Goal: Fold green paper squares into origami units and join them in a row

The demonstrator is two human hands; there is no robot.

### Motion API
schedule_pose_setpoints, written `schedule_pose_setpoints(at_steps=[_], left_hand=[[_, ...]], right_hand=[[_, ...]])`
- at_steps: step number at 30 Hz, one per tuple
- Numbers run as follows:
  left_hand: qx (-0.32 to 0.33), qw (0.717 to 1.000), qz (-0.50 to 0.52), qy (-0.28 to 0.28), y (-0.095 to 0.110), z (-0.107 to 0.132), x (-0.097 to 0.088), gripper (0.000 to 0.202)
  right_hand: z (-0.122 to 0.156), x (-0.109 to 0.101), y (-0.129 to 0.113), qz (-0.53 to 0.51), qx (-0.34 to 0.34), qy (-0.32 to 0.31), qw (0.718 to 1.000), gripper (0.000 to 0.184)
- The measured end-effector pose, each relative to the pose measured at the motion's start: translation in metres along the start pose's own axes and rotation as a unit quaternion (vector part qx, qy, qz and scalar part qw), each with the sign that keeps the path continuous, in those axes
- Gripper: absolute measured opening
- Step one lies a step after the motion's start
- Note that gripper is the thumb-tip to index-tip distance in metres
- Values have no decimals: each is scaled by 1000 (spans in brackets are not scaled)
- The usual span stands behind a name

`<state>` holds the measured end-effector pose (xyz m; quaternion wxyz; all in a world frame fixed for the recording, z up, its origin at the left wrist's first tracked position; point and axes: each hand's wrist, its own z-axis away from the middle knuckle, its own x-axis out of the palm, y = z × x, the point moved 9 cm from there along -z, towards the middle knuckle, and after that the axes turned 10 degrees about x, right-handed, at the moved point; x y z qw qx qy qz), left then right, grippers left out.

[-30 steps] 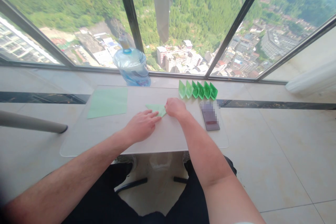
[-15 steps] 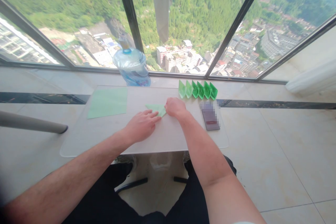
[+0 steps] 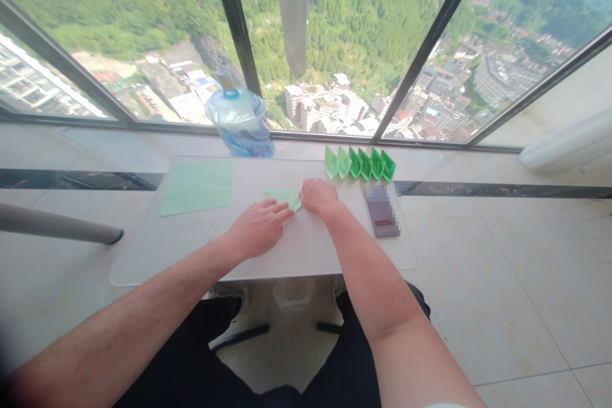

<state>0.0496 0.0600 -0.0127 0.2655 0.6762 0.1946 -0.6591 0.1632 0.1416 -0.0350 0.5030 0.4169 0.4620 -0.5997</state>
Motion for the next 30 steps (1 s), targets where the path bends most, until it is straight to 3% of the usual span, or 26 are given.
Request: schedule_pose_setpoints(at_steps=[5, 22, 30], left_hand=[[-19, 1000, 1, 10, -3, 0, 1, 53], [-23, 1000, -16, -10, -2, -1, 5, 50], [-27, 999, -22, -16, -1, -2, 6, 50]], right_hand=[[-1, 2, 1, -1, -4, 1, 1000, 25], [2, 2, 0, -13, -2, -11, 1000, 26], [4, 1, 9, -98, -2, 26, 995, 23]])
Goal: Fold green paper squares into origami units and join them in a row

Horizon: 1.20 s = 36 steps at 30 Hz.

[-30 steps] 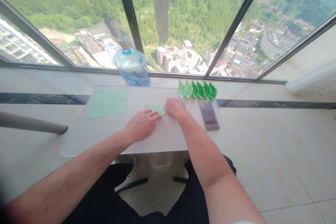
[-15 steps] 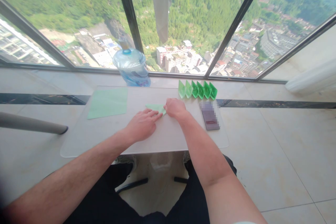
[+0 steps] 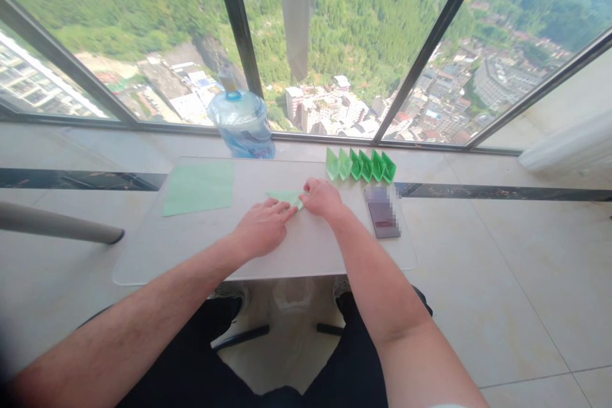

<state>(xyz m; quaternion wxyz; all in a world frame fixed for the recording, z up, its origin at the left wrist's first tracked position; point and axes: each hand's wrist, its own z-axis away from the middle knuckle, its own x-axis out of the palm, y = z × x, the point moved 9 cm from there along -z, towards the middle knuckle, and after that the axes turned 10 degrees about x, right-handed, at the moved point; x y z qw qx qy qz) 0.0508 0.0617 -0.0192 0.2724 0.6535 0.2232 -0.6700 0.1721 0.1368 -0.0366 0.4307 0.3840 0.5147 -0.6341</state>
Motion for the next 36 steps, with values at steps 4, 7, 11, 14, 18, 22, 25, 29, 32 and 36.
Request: schedule_pose_setpoints(at_steps=[4, 7, 11, 14, 18, 22, 25, 29, 32, 36], left_hand=[[2, 1000, -6, 7, 0, 0, 1, 51], [4, 1000, -8, 10, 0, 0, 1, 51], [6, 1000, -11, 10, 0, 0, 0, 49], [4, 1000, -8, 9, 0, 0, -1, 48], [0, 1000, 0, 1, 0, 0, 0, 48], [-2, 1000, 1, 0, -1, 0, 1, 49], [2, 1000, 0, 3, 0, 0, 0, 49], [-4, 1000, 4, -3, 0, 0, -1, 49], [-10, 1000, 12, -7, -2, 0, -1, 50], [-5, 1000, 29, -3, -6, -1, -1, 54]], right_hand=[[9, -5, 3, 0, -1, 36, 999, 41], [14, -6, 8, 4, 21, 43, 999, 46], [14, -8, 20, 8, 64, 44, 997, 48], [13, -11, 27, 7, 86, 39, 995, 41], [11, -14, 36, 7, 114, 41, 993, 32], [7, -14, 43, 20, 133, 47, 990, 22], [8, -13, 43, 34, 133, 48, 989, 22], [15, -13, 33, 70, 108, 66, 990, 23], [24, -10, 18, 88, 68, 68, 991, 21], [32, -2, 2, 84, 22, 35, 996, 24]])
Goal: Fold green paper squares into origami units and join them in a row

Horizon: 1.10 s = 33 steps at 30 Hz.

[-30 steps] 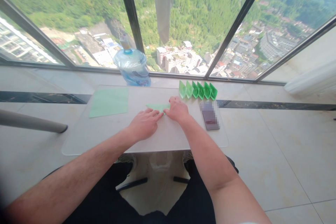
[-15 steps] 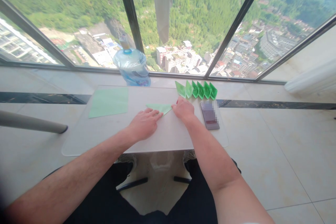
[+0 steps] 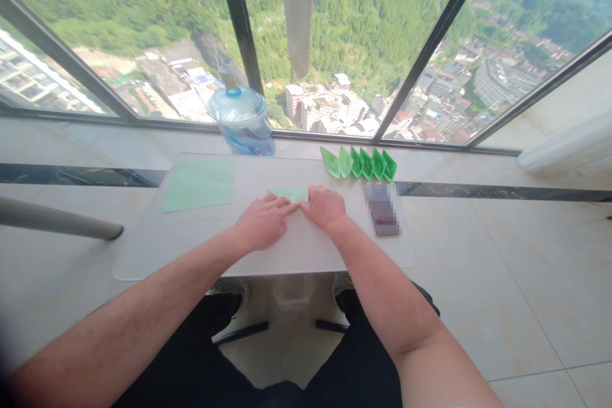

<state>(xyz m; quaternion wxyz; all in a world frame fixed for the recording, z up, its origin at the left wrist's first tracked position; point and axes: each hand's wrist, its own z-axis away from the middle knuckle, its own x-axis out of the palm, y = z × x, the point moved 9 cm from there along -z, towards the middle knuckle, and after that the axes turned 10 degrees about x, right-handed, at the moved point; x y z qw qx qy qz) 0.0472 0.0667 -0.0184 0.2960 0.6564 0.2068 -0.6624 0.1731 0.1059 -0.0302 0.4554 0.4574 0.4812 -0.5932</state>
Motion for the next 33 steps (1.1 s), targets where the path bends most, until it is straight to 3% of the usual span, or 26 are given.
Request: schedule_pose_setpoints(at_steps=[6, 11, 14, 17, 22, 28, 33], left_hand=[[5, 1000, 19, -4, -9, -2, 1, 52], [13, 1000, 19, 1, -10, -3, 0, 45], [15, 1000, 16, 4, -10, -3, 1, 49], [17, 1000, 16, 13, -12, -3, 2, 52], [20, 996, 62, 62, -19, -10, 3, 37], [-70, 985, 78, 135, -45, -14, -1, 30], [-90, 989, 30, 117, -49, -14, -6, 28]], right_hand=[[3, 0, -7, 4, -19, -13, 1000, 33], [9, 4, -19, 8, -63, -68, 996, 48], [8, 3, -16, -24, -59, -83, 995, 39], [2, 0, -5, -57, -21, -63, 996, 29], [-8, 3, 3, -55, 19, -47, 997, 26], [-12, -3, -14, -85, -58, 6, 995, 26], [-8, -2, -26, -71, -106, 17, 992, 23]])
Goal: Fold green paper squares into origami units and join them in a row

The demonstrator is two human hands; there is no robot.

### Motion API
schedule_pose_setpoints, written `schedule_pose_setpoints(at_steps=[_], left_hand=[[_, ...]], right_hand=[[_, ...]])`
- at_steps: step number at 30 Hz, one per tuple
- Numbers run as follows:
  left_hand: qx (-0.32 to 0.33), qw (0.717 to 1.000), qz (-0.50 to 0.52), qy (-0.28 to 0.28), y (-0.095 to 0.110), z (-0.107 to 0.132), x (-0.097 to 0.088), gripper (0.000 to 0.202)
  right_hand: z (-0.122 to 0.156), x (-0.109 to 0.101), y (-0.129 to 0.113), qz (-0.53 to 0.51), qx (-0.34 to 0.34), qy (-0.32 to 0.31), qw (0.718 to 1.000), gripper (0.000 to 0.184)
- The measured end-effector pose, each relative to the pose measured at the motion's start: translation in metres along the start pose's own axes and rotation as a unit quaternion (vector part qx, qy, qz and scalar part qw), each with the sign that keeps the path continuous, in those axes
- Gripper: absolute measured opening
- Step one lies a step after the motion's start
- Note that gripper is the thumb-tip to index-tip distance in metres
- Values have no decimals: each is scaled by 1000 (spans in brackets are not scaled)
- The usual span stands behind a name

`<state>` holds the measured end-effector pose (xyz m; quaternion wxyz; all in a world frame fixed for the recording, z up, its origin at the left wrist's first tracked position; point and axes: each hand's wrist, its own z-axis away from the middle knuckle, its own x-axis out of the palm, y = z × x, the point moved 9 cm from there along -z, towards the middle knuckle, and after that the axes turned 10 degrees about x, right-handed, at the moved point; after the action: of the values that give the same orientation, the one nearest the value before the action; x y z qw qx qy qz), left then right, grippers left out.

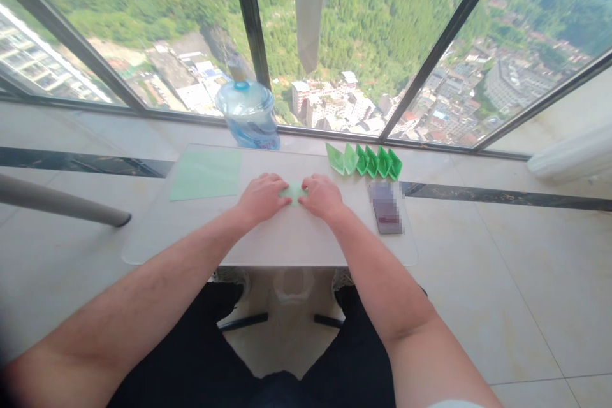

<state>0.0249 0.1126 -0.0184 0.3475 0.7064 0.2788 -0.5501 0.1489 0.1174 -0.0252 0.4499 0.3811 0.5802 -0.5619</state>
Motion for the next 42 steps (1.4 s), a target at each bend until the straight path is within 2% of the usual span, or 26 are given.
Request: schedule_pose_setpoints(at_steps=[3, 5, 8, 12, 16, 18, 21, 26, 28, 32, 36, 42], left_hand=[[45, 998, -33, 24, 16, 5, -1, 16], [78, 996, -37, -3, 28, 10, 9, 24], [80, 997, 1, 2, 31, 16, 16, 30], [55, 992, 109, 40, 17, 14, 14, 20], [-6, 979, 195, 61, -3, 8, 16, 7], [-17, 975, 212, 56, -7, 4, 19, 5], [-25, 975, 218, 43, -10, 1, 21, 7], [-62, 985, 157, 30, -18, 2, 14, 28], [-75, 989, 126, 29, -21, 4, 11, 34], [-63, 994, 87, 32, -18, 7, 7, 21], [-48, 998, 36, 34, -14, 10, 3, 37], [-29, 1000, -3, -12, -12, 8, 5, 42]], right_hand=[[8, 3, -10, 32, -38, 6, 999, 13], [15, 6, -15, 51, -63, 9, 997, 17], [21, 7, -15, 43, -75, 18, 996, 19], [17, 5, -7, -15, -46, 16, 999, 10], [5, 7, 0, -60, -16, -6, 998, 21], [-1, 9, 1, -70, -11, -23, 997, 18], [-8, 10, 7, -76, 11, -28, 997, 5], [-12, 2, 29, -51, 111, -2, 992, 10], [-10, -1, 32, -28, 131, 8, 991, 13], [-6, -5, 19, -5, 62, 39, 997, 16], [-2, -3, 6, -5, -15, 25, 1000, 39], [-3, 0, 1, 45, -33, -21, 998, 44]])
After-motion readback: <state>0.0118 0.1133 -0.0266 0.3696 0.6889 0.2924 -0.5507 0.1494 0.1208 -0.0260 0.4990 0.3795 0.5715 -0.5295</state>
